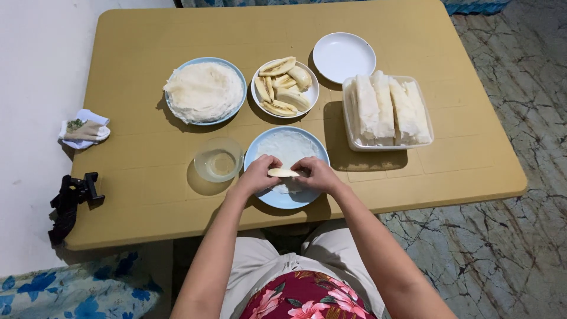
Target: The person peels a wrapper from a stack, dips it into a bowl of water, and lays it on a plate. They then place a banana slice on the wrapper, fold it into a roll, and place it into a plastic container.
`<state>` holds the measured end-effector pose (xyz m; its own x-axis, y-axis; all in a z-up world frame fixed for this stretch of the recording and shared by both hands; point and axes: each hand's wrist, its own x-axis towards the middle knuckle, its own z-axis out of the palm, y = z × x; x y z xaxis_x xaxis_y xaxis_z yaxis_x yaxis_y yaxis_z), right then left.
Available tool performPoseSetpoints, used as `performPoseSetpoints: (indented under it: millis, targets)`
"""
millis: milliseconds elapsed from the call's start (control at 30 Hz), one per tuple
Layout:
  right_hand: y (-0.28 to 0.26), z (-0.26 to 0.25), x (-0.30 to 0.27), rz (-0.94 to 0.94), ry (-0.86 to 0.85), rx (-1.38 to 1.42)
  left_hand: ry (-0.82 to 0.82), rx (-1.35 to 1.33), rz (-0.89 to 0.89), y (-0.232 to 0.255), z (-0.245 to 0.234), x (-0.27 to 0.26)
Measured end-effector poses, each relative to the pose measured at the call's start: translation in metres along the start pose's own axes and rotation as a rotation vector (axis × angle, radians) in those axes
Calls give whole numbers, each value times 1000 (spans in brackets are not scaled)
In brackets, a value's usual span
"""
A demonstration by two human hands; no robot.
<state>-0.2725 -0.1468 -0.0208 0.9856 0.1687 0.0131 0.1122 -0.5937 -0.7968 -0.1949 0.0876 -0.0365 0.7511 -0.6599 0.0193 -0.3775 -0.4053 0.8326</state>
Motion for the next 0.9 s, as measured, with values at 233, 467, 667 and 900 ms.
performPoseSetpoints:
  millis: [233,467,667,900]
  targets:
    - [5,2,0,-33,25,-53,14,107,-70,13,3,-4]
    - [3,2,-1,5,41,-52,-64,92,-42,4,1,1]
    - [11,4,-1,-45,33,-61,-149,62,-44,4,-2,0]
    - [3,-1,-1,-114,-15,-120,7,177,164,30,-5,-14]
